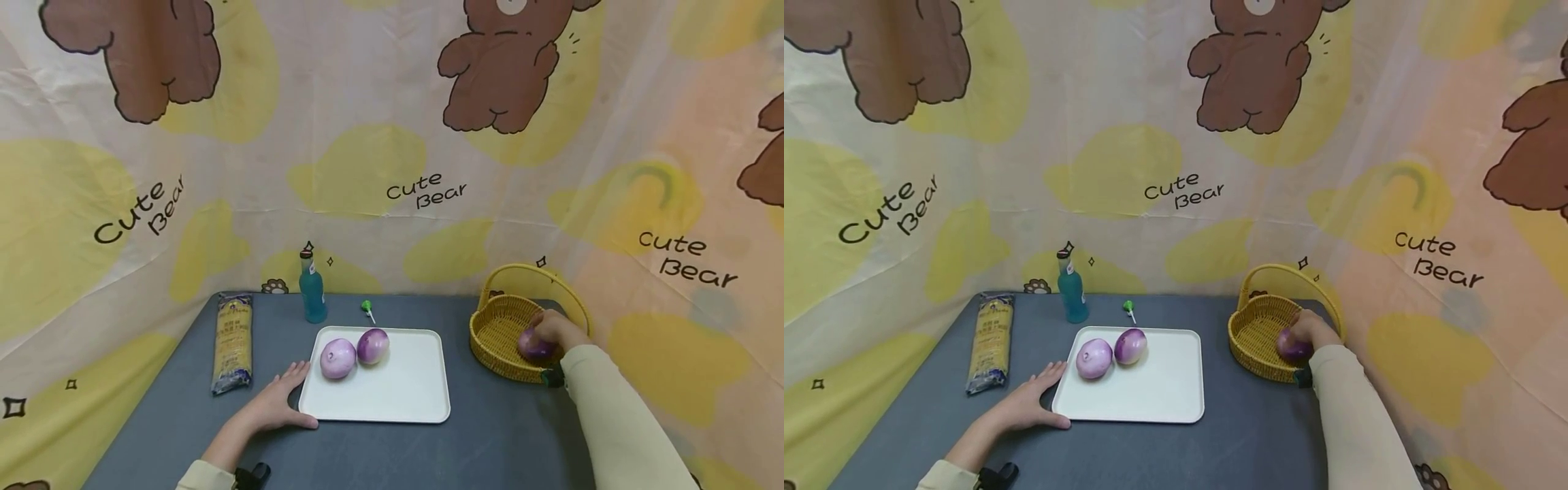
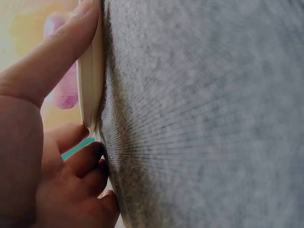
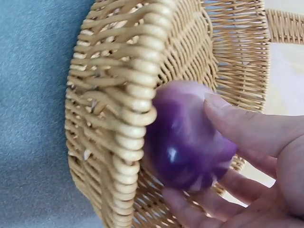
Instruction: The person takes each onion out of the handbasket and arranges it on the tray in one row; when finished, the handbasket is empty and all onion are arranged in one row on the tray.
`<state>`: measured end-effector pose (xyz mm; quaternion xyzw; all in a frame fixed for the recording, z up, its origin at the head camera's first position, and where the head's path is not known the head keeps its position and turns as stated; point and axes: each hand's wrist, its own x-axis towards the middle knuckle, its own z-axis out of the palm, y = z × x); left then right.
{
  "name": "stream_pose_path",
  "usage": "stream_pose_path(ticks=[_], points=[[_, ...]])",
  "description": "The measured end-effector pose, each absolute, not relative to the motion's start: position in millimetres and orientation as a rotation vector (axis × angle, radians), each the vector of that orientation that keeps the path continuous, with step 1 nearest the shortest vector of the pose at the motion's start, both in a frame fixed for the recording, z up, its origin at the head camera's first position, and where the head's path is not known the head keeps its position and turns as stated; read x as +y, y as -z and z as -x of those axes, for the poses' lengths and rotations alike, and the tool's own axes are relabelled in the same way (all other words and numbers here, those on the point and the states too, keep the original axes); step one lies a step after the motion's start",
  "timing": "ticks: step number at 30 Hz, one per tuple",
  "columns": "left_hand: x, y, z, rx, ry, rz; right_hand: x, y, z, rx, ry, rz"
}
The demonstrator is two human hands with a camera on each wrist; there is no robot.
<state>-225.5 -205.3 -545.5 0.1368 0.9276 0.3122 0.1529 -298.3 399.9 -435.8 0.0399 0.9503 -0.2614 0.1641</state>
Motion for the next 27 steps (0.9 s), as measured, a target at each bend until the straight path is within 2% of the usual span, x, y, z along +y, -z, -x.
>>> stream_pose_path(ticks=[5, 14, 27], points=[[-205.2, 543.9, 224.1, 2.655, -0.891, -0.39, 400.2, 440.3, 297.6, 2.73, 0.764, -0.1], [-203.6, 543.2, 222.6, 2.656, -0.887, -0.398, 398.5, 442.0, 296.6, 2.688, 0.947, -0.231], [-203.4, 543.5, 224.4, 2.661, -0.875, -0.399, 380.2, 430.3, 291.9, 2.753, 1.096, -0.153]])
